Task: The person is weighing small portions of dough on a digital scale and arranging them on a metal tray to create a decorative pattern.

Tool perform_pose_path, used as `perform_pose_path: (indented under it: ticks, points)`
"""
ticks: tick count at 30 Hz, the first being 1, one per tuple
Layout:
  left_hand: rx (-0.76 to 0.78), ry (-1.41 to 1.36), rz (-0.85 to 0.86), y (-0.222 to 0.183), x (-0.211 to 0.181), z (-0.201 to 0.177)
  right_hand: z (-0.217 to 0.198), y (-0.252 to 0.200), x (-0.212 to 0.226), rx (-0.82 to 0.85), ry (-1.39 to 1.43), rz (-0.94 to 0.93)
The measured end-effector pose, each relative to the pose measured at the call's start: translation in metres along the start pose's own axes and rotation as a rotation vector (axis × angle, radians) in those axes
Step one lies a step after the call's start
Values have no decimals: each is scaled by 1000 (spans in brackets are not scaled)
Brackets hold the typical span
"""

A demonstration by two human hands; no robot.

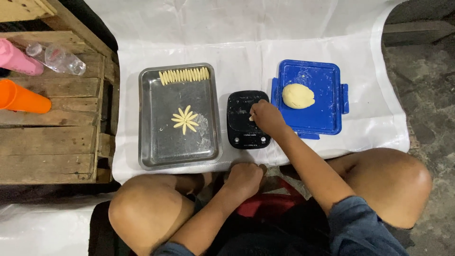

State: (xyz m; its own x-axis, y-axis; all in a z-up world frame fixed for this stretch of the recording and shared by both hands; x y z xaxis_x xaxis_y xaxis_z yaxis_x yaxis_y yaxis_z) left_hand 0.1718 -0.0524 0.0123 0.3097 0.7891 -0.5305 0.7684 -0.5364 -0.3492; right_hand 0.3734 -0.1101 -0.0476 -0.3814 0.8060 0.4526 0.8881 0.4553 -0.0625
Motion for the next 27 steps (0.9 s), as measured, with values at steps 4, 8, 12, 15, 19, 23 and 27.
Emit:
perform_pose_path:
  ticks: [4,8,12,15,19,23,27]
  points:
    - [-7,-82,39,-6,-14,-30,-14,-29,23,-64,-300,-98]
    - [49,-376,-48,-6,-16,-38,-92,-80,43,-153,160,-66]
    - [101,-473,-217,12,-19,-45,-194,-145,38,-321,546,-25]
    - [57,-460,-143,40,-47,-70,-228,-195,-7,-482,567,114]
    - [-128,-347,30,137,-56,-36,-226,-232,-62,-698,728,247]
    - [-632,375,208,202,-64,-1,-225,-248,-77,-914,806,394]
    - [-894,545,278,167,-93,-14,-232,-232,-41,-814,652,457]
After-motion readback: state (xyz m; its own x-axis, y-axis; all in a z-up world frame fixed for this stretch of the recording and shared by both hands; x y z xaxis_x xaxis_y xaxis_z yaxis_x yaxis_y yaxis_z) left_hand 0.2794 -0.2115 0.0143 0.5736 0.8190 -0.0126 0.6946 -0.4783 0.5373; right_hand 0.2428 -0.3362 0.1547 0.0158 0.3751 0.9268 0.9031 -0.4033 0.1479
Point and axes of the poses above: each hand's wrist, its own y-axis towards the middle knuckle, its own z-axis out of the palm, x = y × z, the point moved 10 cm from there along y, towards the middle knuckle, and after that the axes turned 6 degrees about -z, right-handed, at the moved point
